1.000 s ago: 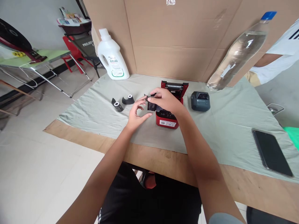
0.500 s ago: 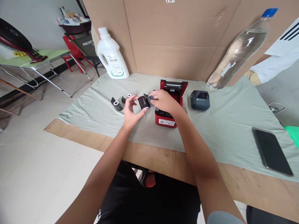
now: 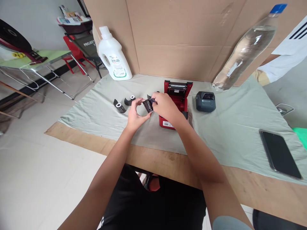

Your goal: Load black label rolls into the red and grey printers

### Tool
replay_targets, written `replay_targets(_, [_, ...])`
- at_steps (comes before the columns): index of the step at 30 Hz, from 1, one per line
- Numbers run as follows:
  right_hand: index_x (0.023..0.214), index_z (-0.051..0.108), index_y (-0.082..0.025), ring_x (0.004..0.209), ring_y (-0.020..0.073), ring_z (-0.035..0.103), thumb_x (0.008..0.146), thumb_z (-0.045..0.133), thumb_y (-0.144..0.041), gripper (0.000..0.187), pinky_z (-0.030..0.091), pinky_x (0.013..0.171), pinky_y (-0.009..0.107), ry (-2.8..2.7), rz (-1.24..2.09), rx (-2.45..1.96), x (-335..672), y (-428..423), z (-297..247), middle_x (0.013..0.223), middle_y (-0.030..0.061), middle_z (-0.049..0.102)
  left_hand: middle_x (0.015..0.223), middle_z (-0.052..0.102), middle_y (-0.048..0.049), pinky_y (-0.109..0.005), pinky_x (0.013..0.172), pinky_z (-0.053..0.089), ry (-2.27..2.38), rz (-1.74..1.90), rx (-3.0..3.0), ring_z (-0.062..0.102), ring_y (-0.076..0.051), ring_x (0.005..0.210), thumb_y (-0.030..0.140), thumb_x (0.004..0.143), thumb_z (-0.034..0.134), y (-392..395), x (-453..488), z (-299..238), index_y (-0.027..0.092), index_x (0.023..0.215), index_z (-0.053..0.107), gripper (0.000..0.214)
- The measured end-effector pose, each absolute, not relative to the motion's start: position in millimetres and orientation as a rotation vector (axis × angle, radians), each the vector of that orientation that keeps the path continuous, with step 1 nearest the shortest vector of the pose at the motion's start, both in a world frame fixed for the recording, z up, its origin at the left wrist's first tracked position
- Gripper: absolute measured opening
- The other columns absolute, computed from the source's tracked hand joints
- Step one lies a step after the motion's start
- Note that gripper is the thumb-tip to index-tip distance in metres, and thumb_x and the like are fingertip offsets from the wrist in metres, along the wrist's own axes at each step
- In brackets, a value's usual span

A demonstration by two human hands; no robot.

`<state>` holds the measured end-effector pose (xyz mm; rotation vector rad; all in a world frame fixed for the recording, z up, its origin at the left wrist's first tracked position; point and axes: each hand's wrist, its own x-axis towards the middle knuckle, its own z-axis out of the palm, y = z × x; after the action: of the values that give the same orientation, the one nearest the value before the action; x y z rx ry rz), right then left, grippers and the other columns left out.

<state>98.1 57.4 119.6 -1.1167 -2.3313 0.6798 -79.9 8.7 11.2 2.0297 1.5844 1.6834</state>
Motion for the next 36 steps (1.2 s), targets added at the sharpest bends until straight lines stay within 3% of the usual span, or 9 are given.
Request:
replay_targets(7, [0.112, 0.067, -0.016, 0.092, 0.0288, 0.068, 0.096, 0.061, -0.022, 0.018, 0.041, 0.066, 0.034, -2.522, 0.174, -1.298, 68.3, 28.9, 104.9, 0.108, 0.0145, 0.074, 0.136, 0.066, -0.0137, -0.047, 0.112, 0.050, 1.791, 1.608, 2.079, 0.064, -0.029, 0.128, 0.026, 0.087, 0.068, 7.9, -72.7, 3.4, 0.021, 0.140, 0.046, 0.057])
replay_targets(11, [0.120, 0.064, -0.010, 0.104, 0.0323, 0.068, 0.097, 0.053, -0.011, 0.026, 0.047, 0.078, 0.037, -2.478, -0.068, -1.374, 52.6, 15.6, 92.4, 0.114, 0.0191, 0.072, 0.133, 0.067, -0.0133, -0.046, 0.111, 0.050, 1.763, 1.695, 2.069, 0.063, -0.028, 0.126, 0.022, 0.092, 0.057, 8.0, -68.5, 0.4, 0.022, 0.137, 0.048, 0.046])
replay_targets(15, [0.134, 0.059, -0.012, 0.109, 0.0347, 0.067, 0.098, 0.050, -0.012, 0.037, 0.049, 0.084, 0.040, -2.383, -0.010, -1.358, 51.4, 19.9, 93.3, 0.123, 0.0192, 0.071, 0.154, 0.052, -0.0191, -0.051, 0.124, 0.040, 1.777, 1.752, 1.946, 0.049, -0.032, 0.147, 0.031, 0.093, 0.063, 10.7, -62.3, -8.5, 0.021, 0.152, 0.033, 0.067])
replay_targets(17, [0.135, 0.058, -0.014, 0.111, 0.0347, 0.067, 0.098, 0.050, -0.013, 0.038, 0.050, 0.087, 0.041, -2.297, 0.074, -1.347, 49.2, 30.7, 100.4, 0.126, 0.0187, 0.070, 0.163, 0.040, -0.0234, -0.055, 0.128, 0.032, 1.825, 1.706, 1.882, 0.037, -0.037, 0.156, 0.037, 0.088, 0.072, 13.1, -58.9, -13.6, 0.018, 0.159, 0.022, 0.088])
replay_targets(19, [0.133, 0.057, -0.016, 0.110, 0.0338, 0.067, 0.098, 0.051, -0.013, 0.036, 0.050, 0.089, 0.041, -2.230, 0.172, -1.330, 39.1, 47.1, 109.4, 0.124, 0.0171, 0.071, 0.163, 0.038, -0.0246, -0.058, 0.129, 0.031, 1.877, 1.590, 1.842, 0.035, -0.039, 0.157, 0.036, 0.083, 0.078, 15.1, -55.4, -16.7, 0.017, 0.160, 0.021, 0.097])
replay_targets(23, [0.129, 0.059, -0.018, 0.110, 0.0342, 0.067, 0.096, 0.057, -0.014, 0.033, 0.052, 0.091, 0.044, -2.203, 0.296, -1.400, -8.3, 87.4, 119.1, 0.114, 0.0151, 0.072, 0.156, 0.047, -0.0221, -0.057, 0.126, 0.036, 1.977, 1.355, 1.769, 0.039, -0.039, 0.152, 0.029, 0.084, 0.077, 14.3, -47.6, -15.0, 0.016, 0.155, 0.034, 0.084])
replay_targets(26, [0.129, 0.059, -0.015, 0.118, 0.0346, 0.064, 0.092, 0.059, -0.009, 0.037, 0.052, 0.092, 0.043, -2.249, 0.334, -1.528, -49.9, 114.6, 110.0, 0.118, 0.0170, 0.071, 0.155, 0.050, -0.0203, -0.057, 0.121, 0.041, 2.025, 1.194, 1.748, 0.040, -0.039, 0.150, 0.029, 0.087, 0.074, 10.7, -41.7, -11.8, 0.019, 0.153, 0.040, 0.074])
replay_targets(31, [0.135, 0.056, -0.010, 0.132, 0.0339, 0.058, 0.090, 0.063, -0.007, 0.046, 0.046, 0.103, 0.041, -2.340, 0.375, -1.868, -85.5, 138.6, 78.7, 0.130, 0.0220, 0.069, 0.161, 0.048, -0.0184, -0.056, 0.126, 0.035, 2.089, 0.925, 1.744, 0.034, -0.040, 0.155, 0.037, 0.093, 0.067, 8.6, -36.7, -11.4, 0.020, 0.160, 0.039, 0.075])
replay_targets(36, [0.136, 0.059, -0.010, 0.132, 0.0344, 0.056, 0.085, 0.070, -0.011, 0.053, 0.043, 0.105, 0.042, -2.459, 0.361, -1.897, -84.0, 143.9, 70.0, 0.132, 0.0223, 0.068, 0.167, 0.044, -0.0147, -0.051, 0.131, 0.029, 2.113, 0.804, 1.762, 0.027, -0.035, 0.162, 0.043, 0.097, 0.059, 10.1, -34.9, -11.8, 0.018, 0.163, 0.036, 0.074])
